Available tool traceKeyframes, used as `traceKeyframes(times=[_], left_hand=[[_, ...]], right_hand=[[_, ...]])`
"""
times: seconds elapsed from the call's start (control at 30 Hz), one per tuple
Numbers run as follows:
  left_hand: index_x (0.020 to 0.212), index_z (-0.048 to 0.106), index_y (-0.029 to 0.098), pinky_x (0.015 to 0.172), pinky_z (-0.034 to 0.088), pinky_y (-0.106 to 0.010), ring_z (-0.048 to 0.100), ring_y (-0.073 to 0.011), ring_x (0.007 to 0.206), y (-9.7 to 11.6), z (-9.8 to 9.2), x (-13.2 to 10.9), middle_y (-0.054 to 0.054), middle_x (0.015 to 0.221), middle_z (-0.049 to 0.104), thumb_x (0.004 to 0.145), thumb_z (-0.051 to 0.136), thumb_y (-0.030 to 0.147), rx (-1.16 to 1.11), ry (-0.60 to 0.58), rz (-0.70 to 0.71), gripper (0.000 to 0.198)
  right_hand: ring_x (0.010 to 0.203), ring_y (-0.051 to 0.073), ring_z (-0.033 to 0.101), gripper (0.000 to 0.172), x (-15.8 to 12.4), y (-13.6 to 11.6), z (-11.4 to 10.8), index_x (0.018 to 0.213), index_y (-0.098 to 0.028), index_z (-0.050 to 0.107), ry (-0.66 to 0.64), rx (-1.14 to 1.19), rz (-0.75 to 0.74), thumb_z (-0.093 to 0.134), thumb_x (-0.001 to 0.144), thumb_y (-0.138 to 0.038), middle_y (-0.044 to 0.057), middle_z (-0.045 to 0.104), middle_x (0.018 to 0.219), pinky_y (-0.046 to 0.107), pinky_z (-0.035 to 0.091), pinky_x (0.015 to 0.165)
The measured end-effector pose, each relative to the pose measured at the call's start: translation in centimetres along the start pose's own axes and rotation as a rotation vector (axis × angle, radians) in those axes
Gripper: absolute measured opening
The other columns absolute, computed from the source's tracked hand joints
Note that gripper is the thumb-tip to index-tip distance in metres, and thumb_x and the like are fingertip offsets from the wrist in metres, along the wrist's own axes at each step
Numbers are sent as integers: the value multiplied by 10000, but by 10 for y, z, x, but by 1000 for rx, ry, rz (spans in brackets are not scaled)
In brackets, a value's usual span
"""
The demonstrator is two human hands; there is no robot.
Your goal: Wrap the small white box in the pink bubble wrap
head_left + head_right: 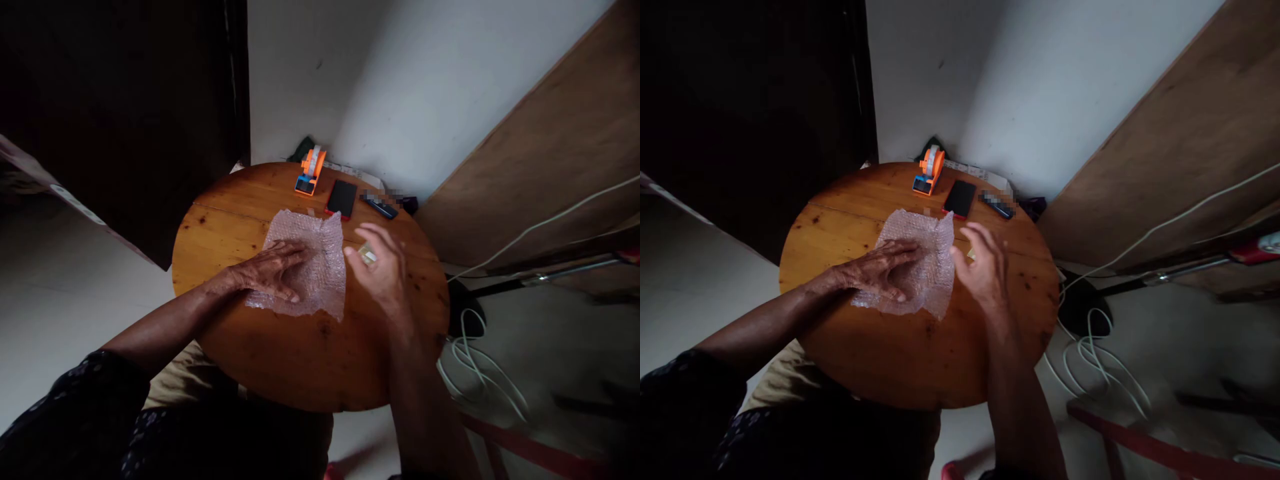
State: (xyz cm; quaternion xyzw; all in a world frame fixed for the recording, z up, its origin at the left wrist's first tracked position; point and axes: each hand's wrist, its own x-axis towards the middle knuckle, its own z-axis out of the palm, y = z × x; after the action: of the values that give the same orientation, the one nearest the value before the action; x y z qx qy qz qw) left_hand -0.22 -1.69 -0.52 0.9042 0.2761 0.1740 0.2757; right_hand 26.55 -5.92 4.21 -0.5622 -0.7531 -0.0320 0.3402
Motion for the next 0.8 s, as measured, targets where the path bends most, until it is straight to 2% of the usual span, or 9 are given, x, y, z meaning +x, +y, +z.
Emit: traceKeyframes(times=[0.1,0.17,0.27,0.4,0.53,0.63,0.73,0.8], left_hand=[[1493,515,257,1244,216,-606,315,-427,1516,0,1,1,-165,1632,383,641,845,671,-8,21,38,1002],[1490,518,258,1237,227,-613,327,-430,1508,-1,1,1,-168,1629,387,640,836,686,-3,25,44,1003],[1486,523,230,1235,223,-612,322,-432,1514,-1,1,0,-187,1617,402,684,796,700,40,-2,-2,969],[1461,551,184,1241,228,-583,342,-413,1511,-1,-2,-2,-204,1598,426,751,742,692,79,-18,-34,893],[1381,623,199,1234,259,-572,403,-394,1474,-2,-6,-3,-179,1548,500,774,751,638,72,44,-24,760],[1305,678,208,1220,287,-580,448,-400,1435,-4,-6,-2,-162,1490,562,752,789,600,57,88,-22,687],[1313,673,197,1212,295,-591,451,-407,1429,-7,-5,-1,-173,1491,555,733,802,603,102,77,0,720],[1354,643,209,1210,299,-594,439,-402,1439,-7,-4,0,-167,1510,538,732,793,625,150,64,13,763]], right_hand=[[1287,297,581,407,-4,-25,19,1316,-217,642,-251,-28,-214,497,981,-398,109,629,1429,472,401,1092],[1304,330,562,445,-7,-30,31,1359,-183,617,-388,-133,-180,470,999,-399,140,613,1453,508,389,1087],[1301,378,548,488,-9,-22,40,1384,-108,591,-455,-282,-43,434,1010,-380,202,573,1483,552,382,1068],[1226,371,582,450,-10,-12,37,1339,-123,622,-423,-343,-18,452,995,-358,203,604,1442,532,402,1026],[1120,351,619,346,-8,-15,31,1149,-146,714,-401,-293,-19,466,980,-319,180,700,1280,505,416,988],[1116,330,623,317,-4,-13,23,1029,-184,739,-283,-232,7,450,986,-309,148,707,1256,496,405,1015],[1211,350,575,321,-1,-4,16,1143,-187,702,-111,-240,105,484,967,-342,153,622,1391,532,396,1029],[1274,385,525,429,0,6,12,1298,-168,621,-56,-278,208,539,925,-364,181,535,1484,567,396,1023]])
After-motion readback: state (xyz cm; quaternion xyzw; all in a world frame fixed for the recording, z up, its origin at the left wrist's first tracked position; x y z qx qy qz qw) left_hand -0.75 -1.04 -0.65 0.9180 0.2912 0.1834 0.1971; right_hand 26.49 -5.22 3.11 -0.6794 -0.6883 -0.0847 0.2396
